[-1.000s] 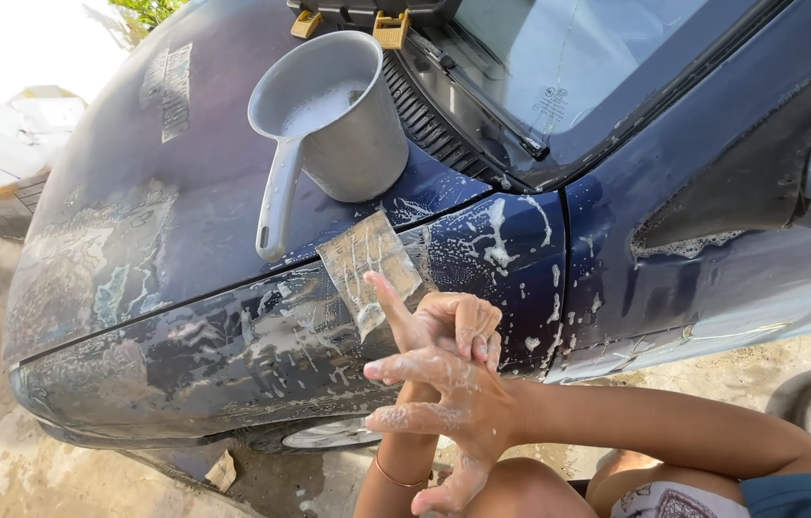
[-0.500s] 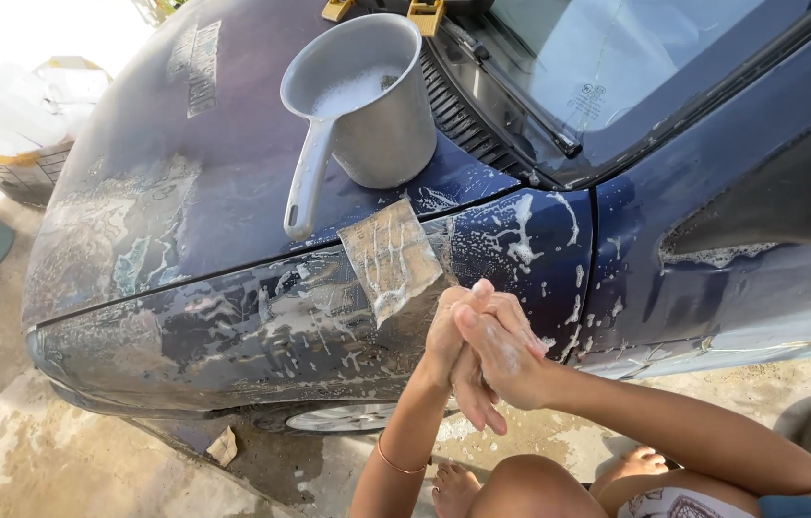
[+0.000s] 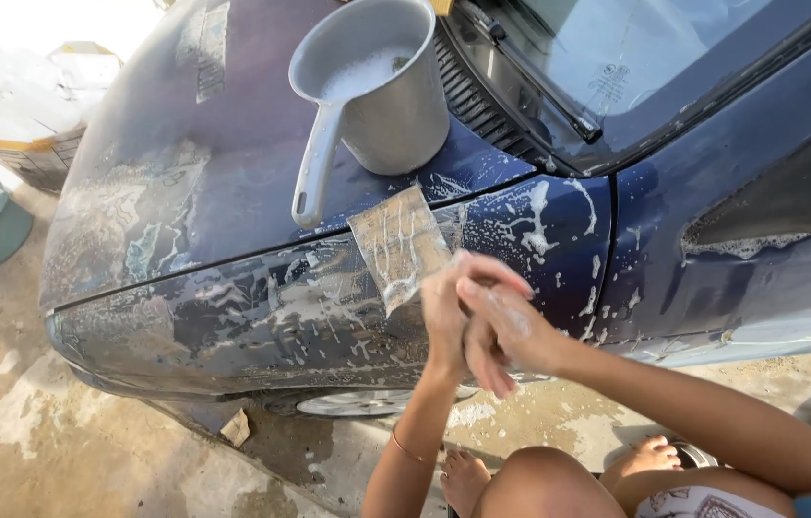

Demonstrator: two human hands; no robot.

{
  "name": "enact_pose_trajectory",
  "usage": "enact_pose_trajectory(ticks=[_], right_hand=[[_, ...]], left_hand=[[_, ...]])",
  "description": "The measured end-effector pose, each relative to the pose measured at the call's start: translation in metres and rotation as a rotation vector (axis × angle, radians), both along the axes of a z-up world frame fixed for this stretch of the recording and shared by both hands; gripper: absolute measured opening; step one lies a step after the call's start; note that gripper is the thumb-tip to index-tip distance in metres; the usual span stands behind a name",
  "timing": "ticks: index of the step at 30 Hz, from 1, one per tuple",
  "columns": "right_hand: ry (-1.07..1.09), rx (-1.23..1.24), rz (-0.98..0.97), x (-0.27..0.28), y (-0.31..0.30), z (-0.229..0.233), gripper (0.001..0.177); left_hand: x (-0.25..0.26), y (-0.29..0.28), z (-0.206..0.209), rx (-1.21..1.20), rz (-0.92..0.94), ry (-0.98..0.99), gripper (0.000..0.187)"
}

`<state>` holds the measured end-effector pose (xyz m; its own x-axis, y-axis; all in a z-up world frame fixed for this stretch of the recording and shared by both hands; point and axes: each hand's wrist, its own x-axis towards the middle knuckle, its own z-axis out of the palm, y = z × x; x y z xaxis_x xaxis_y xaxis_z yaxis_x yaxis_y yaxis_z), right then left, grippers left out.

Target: The person scrubs the front bumper of a blue car with a soapy sponge, moving from the lower section to the upper edge near the hood. They then use their hands to wipe the soapy surface before resuming scrubbing with the sponge.

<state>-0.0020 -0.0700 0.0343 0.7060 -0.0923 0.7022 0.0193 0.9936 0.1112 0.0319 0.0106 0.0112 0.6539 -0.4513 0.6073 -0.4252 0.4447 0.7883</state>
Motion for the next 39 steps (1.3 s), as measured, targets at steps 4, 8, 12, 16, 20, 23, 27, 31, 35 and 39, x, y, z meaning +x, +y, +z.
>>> enact_pose_trajectory(ticks=[4, 8, 12, 16, 20, 23, 27, 31, 35, 39], right_hand=[[0.046, -1.762, -0.936, 0.044, -0.055, -0.006, 0.051], [-0.017, -1.933, -1.744, 0.105, -0.095, -0.027, 0.022], [-0.079, -1.947, -2.23, 0.116, -0.1, -0.026, 0.025], [-0.083, -2.059, -2.311, 0.124, -0.099, -0.042, 0.035], [-0.161, -2.0, -2.465, 0.125, -0.098, -0.042, 0.036], [-0.184, -1.984, -2.453, 0.126, -0.1, -0.041, 0.039], [-0.147, -1.985, -2.443, 0.124, -0.099, -0.037, 0.04], [-0.148, -2.017, -2.373, 0.117, -0.097, -0.034, 0.039], [-0.146, -2.019, -2.363, 0.114, -0.095, -0.03, 0.04], [-0.158, -2.009, -2.376, 0.116, -0.097, -0.031, 0.041]], left_hand=[[0.027, 0.022, 0.024, 0.281, 0.905, -0.05, 0.046], [0.059, 0.044, 0.009, 0.957, 1.206, -0.204, 0.076], [0.055, 0.031, -0.024, 1.008, 1.243, -0.242, 0.076], [0.054, 0.031, -0.039, 0.963, 1.169, -0.444, 0.071], [0.083, 0.044, -0.039, 0.976, 1.339, -0.26, 0.062], [0.055, 0.018, -0.034, 0.846, 1.364, -0.55, 0.053], [0.012, 0.008, -0.04, 0.727, 1.307, -0.623, 0.054], [-0.016, 0.017, -0.041, 1.003, 1.046, -0.475, 0.087], [0.018, 0.05, -0.079, 1.155, 1.004, -0.641, 0.071], [0.035, 0.061, -0.069, 1.058, 1.168, -0.858, 0.057]])
